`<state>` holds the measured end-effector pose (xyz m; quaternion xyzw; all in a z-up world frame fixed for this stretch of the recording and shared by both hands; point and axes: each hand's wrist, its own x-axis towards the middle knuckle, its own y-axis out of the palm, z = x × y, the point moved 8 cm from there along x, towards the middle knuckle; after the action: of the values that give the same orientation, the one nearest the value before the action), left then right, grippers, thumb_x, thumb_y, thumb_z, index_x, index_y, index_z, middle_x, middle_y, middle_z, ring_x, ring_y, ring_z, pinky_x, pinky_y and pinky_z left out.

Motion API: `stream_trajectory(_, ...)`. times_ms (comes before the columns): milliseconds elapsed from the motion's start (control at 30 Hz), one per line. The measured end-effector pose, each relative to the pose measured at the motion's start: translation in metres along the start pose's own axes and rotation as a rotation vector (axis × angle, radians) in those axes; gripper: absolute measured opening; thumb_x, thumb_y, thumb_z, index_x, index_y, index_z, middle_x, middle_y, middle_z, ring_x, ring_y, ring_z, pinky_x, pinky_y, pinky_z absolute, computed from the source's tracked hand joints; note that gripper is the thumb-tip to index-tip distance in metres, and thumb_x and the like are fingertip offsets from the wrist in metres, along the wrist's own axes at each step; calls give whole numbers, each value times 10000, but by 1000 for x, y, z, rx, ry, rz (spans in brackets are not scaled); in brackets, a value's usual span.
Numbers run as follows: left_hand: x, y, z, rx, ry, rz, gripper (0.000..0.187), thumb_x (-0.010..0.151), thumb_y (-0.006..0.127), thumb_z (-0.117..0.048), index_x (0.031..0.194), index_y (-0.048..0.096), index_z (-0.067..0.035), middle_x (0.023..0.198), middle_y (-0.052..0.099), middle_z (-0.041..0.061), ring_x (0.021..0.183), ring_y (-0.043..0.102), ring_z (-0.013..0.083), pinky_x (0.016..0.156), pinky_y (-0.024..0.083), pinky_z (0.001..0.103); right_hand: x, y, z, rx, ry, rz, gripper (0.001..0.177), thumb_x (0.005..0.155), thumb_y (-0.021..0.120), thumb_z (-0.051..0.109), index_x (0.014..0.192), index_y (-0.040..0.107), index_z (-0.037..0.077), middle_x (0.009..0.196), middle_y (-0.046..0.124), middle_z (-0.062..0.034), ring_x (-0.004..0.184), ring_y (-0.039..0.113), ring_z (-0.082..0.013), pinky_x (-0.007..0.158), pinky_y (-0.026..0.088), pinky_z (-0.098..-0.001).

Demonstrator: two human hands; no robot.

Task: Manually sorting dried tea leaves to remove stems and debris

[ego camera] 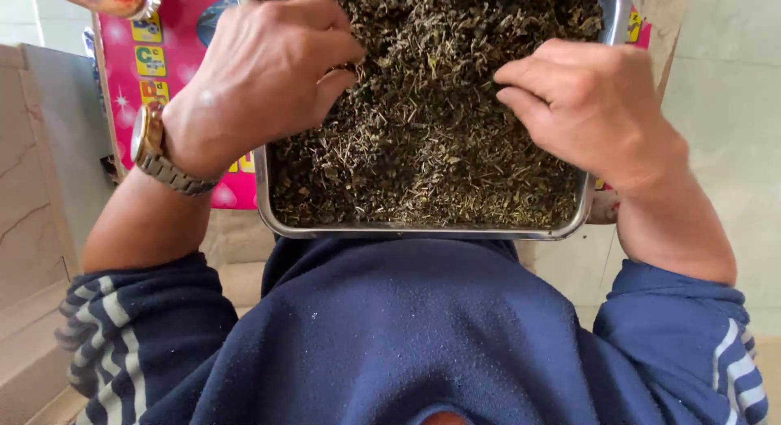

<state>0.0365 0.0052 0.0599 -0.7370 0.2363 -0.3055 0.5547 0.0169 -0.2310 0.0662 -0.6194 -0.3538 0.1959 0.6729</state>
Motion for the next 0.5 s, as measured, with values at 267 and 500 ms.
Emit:
stream_trajectory(267, 23, -5, -15, -95, 53, -99, 164, 966, 663, -65, 818, 694, -128, 801, 593, -5, 587, 597, 236, 408, 438, 413, 30, -2, 10, 119, -29, -45, 81, 1043, 905, 167, 1092, 845, 187, 874, 700, 29, 742, 682, -157, 543, 505, -318)
stream_trajectory(500, 63, 32, -38, -80, 103, 150, 112, 903, 556, -14, 840, 617, -84, 829, 592, 47, 502, 549, 257, 352, 428, 414, 30, -1, 8, 135, 52, 68, 65, 1033, 807, 184, 1079, 820, 142, 887, 770, -11, 718, 719, -192, 562, 558, -332)
